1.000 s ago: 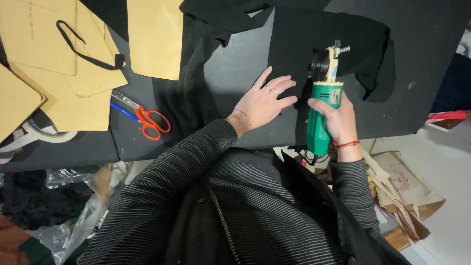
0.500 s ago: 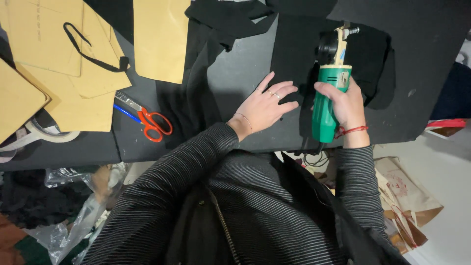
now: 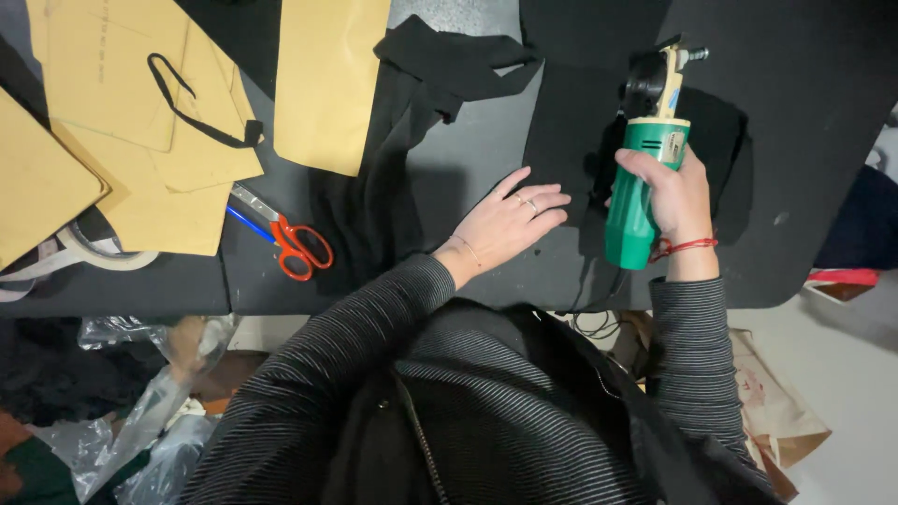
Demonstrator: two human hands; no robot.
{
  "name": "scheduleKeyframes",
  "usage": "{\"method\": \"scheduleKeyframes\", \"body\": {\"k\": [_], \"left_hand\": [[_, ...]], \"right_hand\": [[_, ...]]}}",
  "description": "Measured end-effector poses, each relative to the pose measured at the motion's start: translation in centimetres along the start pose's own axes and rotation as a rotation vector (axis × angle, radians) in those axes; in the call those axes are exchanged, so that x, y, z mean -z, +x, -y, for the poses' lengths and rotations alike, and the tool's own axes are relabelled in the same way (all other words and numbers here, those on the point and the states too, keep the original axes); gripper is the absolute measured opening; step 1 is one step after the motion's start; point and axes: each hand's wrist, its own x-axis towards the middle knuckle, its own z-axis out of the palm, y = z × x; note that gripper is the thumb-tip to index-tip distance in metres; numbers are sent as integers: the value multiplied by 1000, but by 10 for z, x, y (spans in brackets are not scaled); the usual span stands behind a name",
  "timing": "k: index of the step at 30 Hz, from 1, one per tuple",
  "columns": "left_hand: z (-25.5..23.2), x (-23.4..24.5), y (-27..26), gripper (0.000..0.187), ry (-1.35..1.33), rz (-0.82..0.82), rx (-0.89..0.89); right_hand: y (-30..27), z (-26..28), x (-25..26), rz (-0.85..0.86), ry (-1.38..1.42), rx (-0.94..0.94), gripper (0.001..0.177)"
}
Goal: The person uses a rotary cutter to cut black fabric along a yellow paper template, then trims the edges with scissors. They fold the fabric, apply tape, and continue cutting and trimming additional pieces.
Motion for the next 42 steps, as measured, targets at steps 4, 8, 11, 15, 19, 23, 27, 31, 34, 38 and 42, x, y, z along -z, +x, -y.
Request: {"method": "scheduleKeyframes", "body": {"k": [4, 8, 11, 15, 19, 23, 27, 31, 34, 38, 42], "left_hand": [[2, -9, 0, 16, 24, -12, 13], [5, 0, 3, 13, 25, 13, -29], [4, 5, 6, 12, 43, 67, -51], [4, 1, 6, 14, 71, 96, -86], [5, 1, 7, 27, -3, 108, -57], [2, 1, 9, 32, 69, 138, -52], [2, 14, 13, 33, 115, 187, -62], [2, 11, 15, 32, 90, 201, -30], [0, 12, 14, 34, 91, 208, -32], [2, 10, 12, 31, 85, 196, -23], [2, 10, 12, 28, 94, 183, -33]], "right_hand": [[13, -1, 21, 16, -26, 18, 28], [57, -10, 83, 156, -465, 121, 51], [89, 2, 116, 225, -876, 209, 68], [125, 22, 132, 391, -993, 376, 77], [147, 41, 125, 417, -1163, 340, 73], [161, 46, 124, 448, -1279, 364, 76], [167, 51, 118, 467, -1387, 431, 76], [166, 63, 102, 472, -1453, 513, 81], [163, 66, 92, 527, -1427, 448, 71], [170, 64, 81, 515, -1441, 569, 77], [163, 76, 63, 532, -1404, 552, 78]]}}
